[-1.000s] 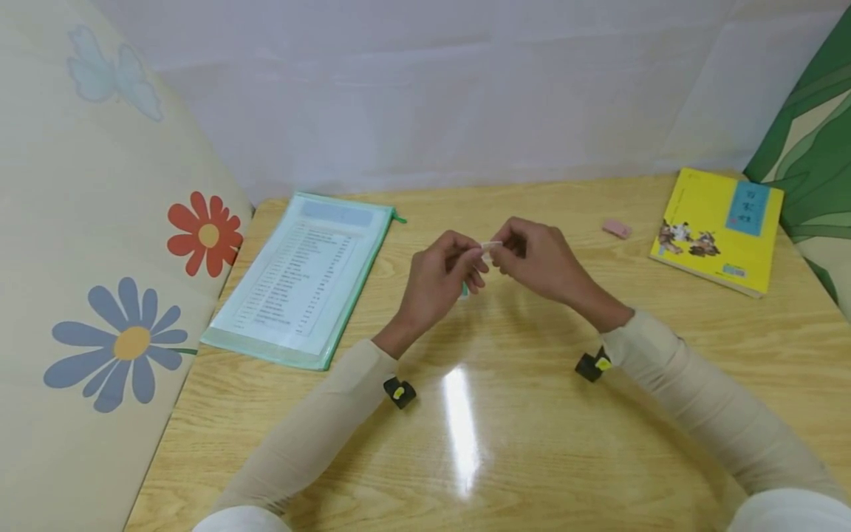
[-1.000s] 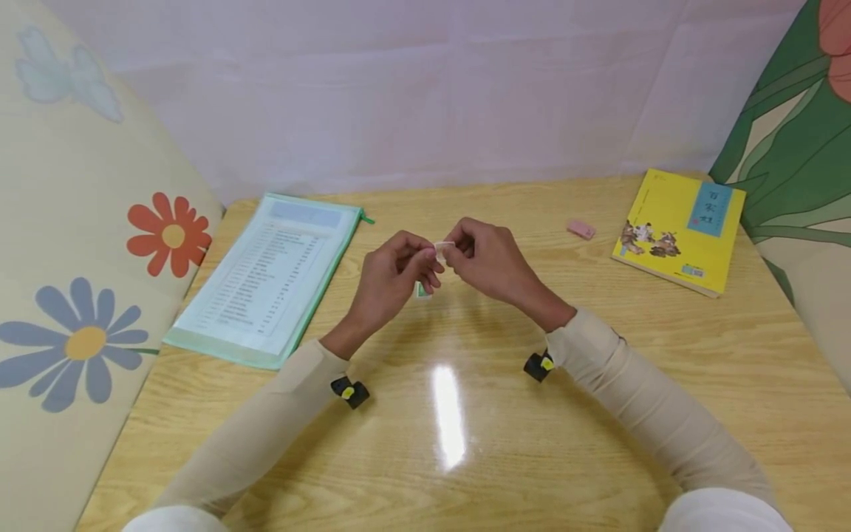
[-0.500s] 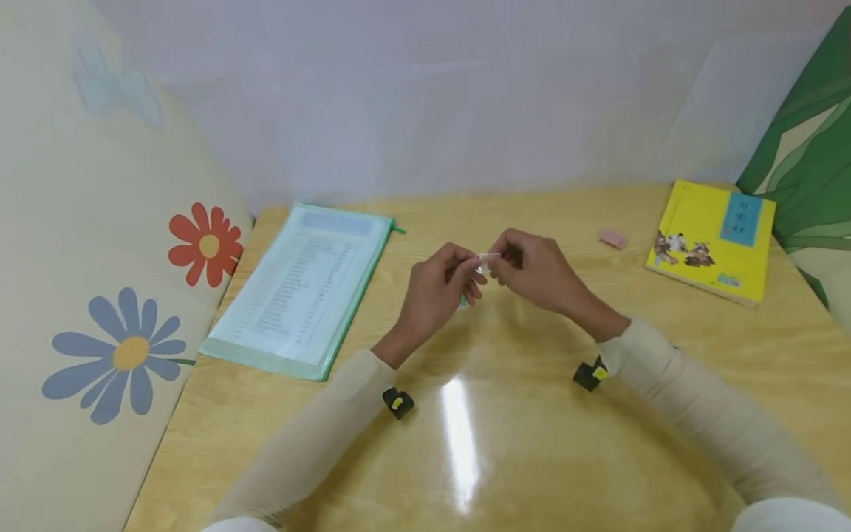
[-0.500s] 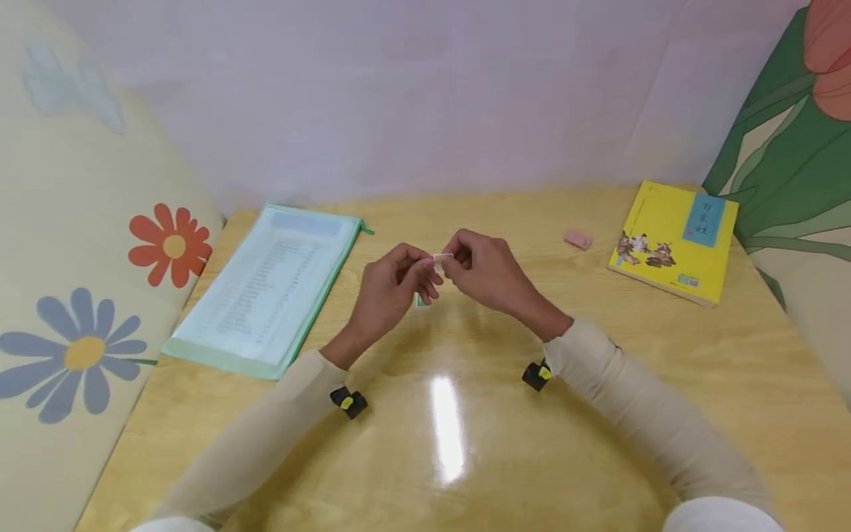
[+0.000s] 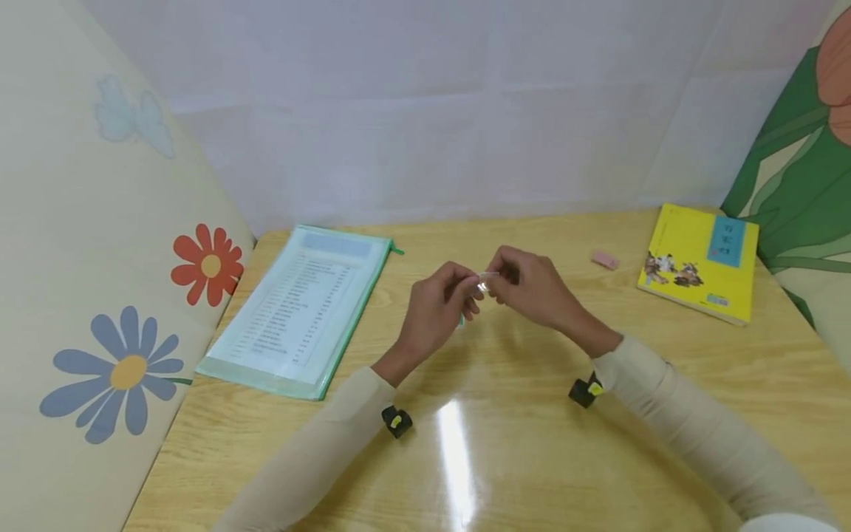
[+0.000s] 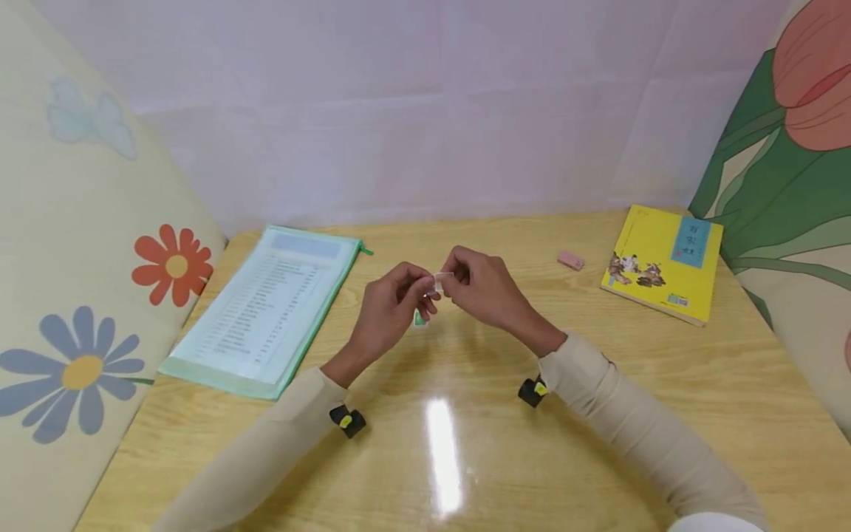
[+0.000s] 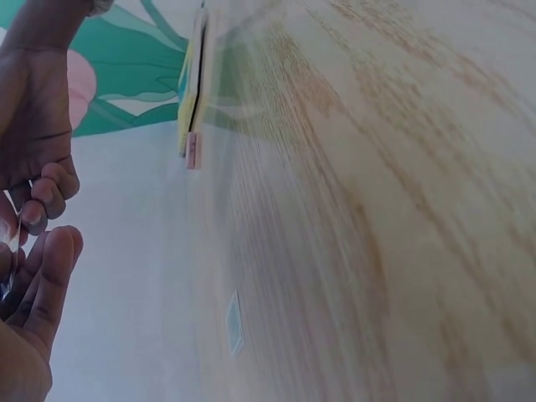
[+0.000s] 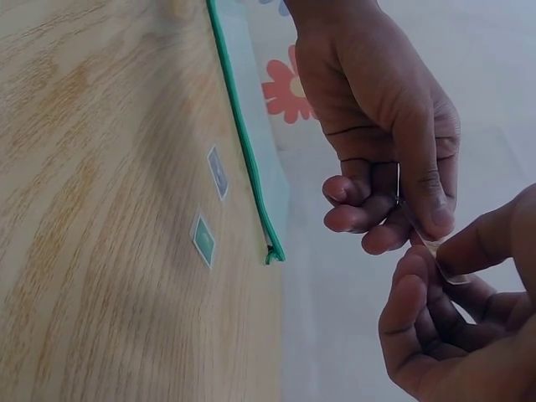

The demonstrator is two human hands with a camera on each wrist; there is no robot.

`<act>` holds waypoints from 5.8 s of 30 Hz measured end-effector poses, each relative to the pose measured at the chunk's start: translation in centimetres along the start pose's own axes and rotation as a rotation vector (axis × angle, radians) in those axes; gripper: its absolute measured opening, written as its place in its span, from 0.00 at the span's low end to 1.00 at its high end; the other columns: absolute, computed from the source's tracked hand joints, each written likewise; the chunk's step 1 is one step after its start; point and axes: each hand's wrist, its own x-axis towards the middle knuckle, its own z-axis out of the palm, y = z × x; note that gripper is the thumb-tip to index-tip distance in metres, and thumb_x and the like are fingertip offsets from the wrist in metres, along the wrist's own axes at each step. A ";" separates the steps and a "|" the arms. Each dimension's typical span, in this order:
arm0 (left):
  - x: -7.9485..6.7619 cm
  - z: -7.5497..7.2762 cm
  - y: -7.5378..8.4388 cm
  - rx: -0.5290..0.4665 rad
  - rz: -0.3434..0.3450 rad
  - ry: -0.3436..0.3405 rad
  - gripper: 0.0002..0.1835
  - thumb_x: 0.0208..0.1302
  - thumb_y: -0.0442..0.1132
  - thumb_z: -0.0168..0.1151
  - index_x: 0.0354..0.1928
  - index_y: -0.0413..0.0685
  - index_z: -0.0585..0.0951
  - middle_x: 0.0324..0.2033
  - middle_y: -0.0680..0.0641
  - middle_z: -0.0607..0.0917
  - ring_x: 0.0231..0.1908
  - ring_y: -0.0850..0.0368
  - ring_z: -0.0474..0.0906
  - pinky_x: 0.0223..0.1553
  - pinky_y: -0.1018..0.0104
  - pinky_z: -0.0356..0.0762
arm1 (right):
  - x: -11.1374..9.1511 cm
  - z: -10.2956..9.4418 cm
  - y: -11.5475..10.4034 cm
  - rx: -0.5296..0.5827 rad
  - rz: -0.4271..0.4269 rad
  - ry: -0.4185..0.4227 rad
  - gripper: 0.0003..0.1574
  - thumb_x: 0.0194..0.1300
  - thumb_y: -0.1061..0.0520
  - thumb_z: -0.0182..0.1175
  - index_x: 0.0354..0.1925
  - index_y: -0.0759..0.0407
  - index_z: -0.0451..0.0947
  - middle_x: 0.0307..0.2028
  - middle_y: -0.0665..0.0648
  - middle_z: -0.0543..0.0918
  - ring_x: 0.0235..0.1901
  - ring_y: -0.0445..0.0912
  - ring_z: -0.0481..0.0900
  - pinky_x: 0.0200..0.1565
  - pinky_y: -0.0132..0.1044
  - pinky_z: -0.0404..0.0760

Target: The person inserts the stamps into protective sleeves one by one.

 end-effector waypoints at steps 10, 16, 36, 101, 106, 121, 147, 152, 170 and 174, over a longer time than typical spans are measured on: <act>-0.2 0.0 -0.2 -0.013 0.028 -0.008 0.11 0.76 0.42 0.55 0.47 0.41 0.79 0.32 0.43 0.86 0.27 0.43 0.84 0.27 0.51 0.84 | 0.0 0.1 0.1 -0.036 -0.015 0.003 0.07 0.75 0.52 0.57 0.38 0.52 0.77 0.26 0.52 0.82 0.23 0.45 0.79 0.24 0.42 0.76; -0.1 0.0 -0.3 -0.020 0.033 -0.004 0.11 0.76 0.41 0.56 0.47 0.39 0.79 0.32 0.45 0.87 0.27 0.42 0.84 0.27 0.50 0.83 | 0.0 -0.1 0.0 -0.056 -0.041 0.003 0.07 0.75 0.53 0.57 0.37 0.50 0.76 0.27 0.51 0.81 0.24 0.45 0.79 0.25 0.42 0.78; -0.4 -0.2 3.4 -0.026 -0.001 0.018 0.07 0.75 0.31 0.55 0.45 0.30 0.78 0.31 0.37 0.85 0.27 0.40 0.83 0.26 0.56 0.83 | 0.3 -0.2 -0.1 -0.152 -0.100 0.030 0.08 0.73 0.55 0.56 0.33 0.47 0.76 0.23 0.48 0.77 0.19 0.45 0.71 0.23 0.40 0.71; 0.1 -0.3 -0.1 0.104 0.098 -0.005 0.07 0.76 0.39 0.56 0.45 0.42 0.80 0.30 0.51 0.85 0.25 0.50 0.84 0.22 0.68 0.80 | 0.4 -0.9 -0.2 -0.239 -0.146 -0.056 0.05 0.73 0.56 0.61 0.43 0.56 0.80 0.26 0.48 0.81 0.21 0.41 0.75 0.24 0.37 0.77; 0.1 -0.3 0.0 0.105 0.099 -0.003 0.08 0.77 0.40 0.56 0.46 0.42 0.79 0.30 0.51 0.86 0.25 0.48 0.84 0.23 0.66 0.82 | 0.4 -0.8 -0.1 -0.251 -0.191 -0.037 0.04 0.74 0.57 0.59 0.45 0.56 0.79 0.25 0.47 0.79 0.20 0.40 0.74 0.22 0.36 0.75; 0.0 -0.3 0.1 0.109 0.107 -0.011 0.10 0.76 0.40 0.56 0.46 0.38 0.79 0.30 0.50 0.85 0.26 0.48 0.84 0.24 0.66 0.82 | 0.4 -0.6 -0.2 -0.265 -0.248 -0.013 0.06 0.74 0.55 0.61 0.42 0.57 0.80 0.26 0.48 0.81 0.20 0.39 0.73 0.23 0.35 0.75; -0.1 -0.4 -0.2 0.092 0.106 0.004 0.11 0.77 0.40 0.55 0.45 0.39 0.80 0.30 0.47 0.86 0.26 0.45 0.84 0.24 0.65 0.82 | 0.4 -0.5 -0.5 -0.267 -0.239 -0.032 0.05 0.74 0.57 0.61 0.40 0.57 0.80 0.25 0.47 0.79 0.20 0.39 0.73 0.23 0.35 0.75; -0.1 -0.4 -0.2 0.083 0.104 0.009 0.11 0.77 0.40 0.55 0.45 0.38 0.80 0.30 0.47 0.86 0.26 0.45 0.84 0.24 0.61 0.83 | 0.4 -0.4 -0.4 -0.275 -0.252 -0.018 0.07 0.74 0.55 0.61 0.41 0.57 0.80 0.25 0.47 0.79 0.19 0.39 0.72 0.22 0.35 0.75; -0.2 -0.6 -0.1 0.021 0.031 -0.077 0.09 0.75 0.40 0.58 0.49 0.43 0.79 0.34 0.47 0.87 0.27 0.44 0.83 0.26 0.56 0.83 | 0.3 -0.5 -0.2 -0.236 -0.155 -0.019 0.04 0.73 0.59 0.58 0.40 0.58 0.79 0.26 0.49 0.81 0.21 0.41 0.76 0.23 0.36 0.77; -0.1 -0.6 0.1 0.007 0.032 -0.048 0.08 0.75 0.40 0.59 0.48 0.44 0.80 0.33 0.49 0.88 0.25 0.47 0.83 0.25 0.52 0.83 | 0.4 -0.6 -0.2 -0.224 -0.158 -0.018 0.05 0.73 0.58 0.57 0.40 0.57 0.79 0.27 0.49 0.81 0.22 0.41 0.76 0.24 0.36 0.77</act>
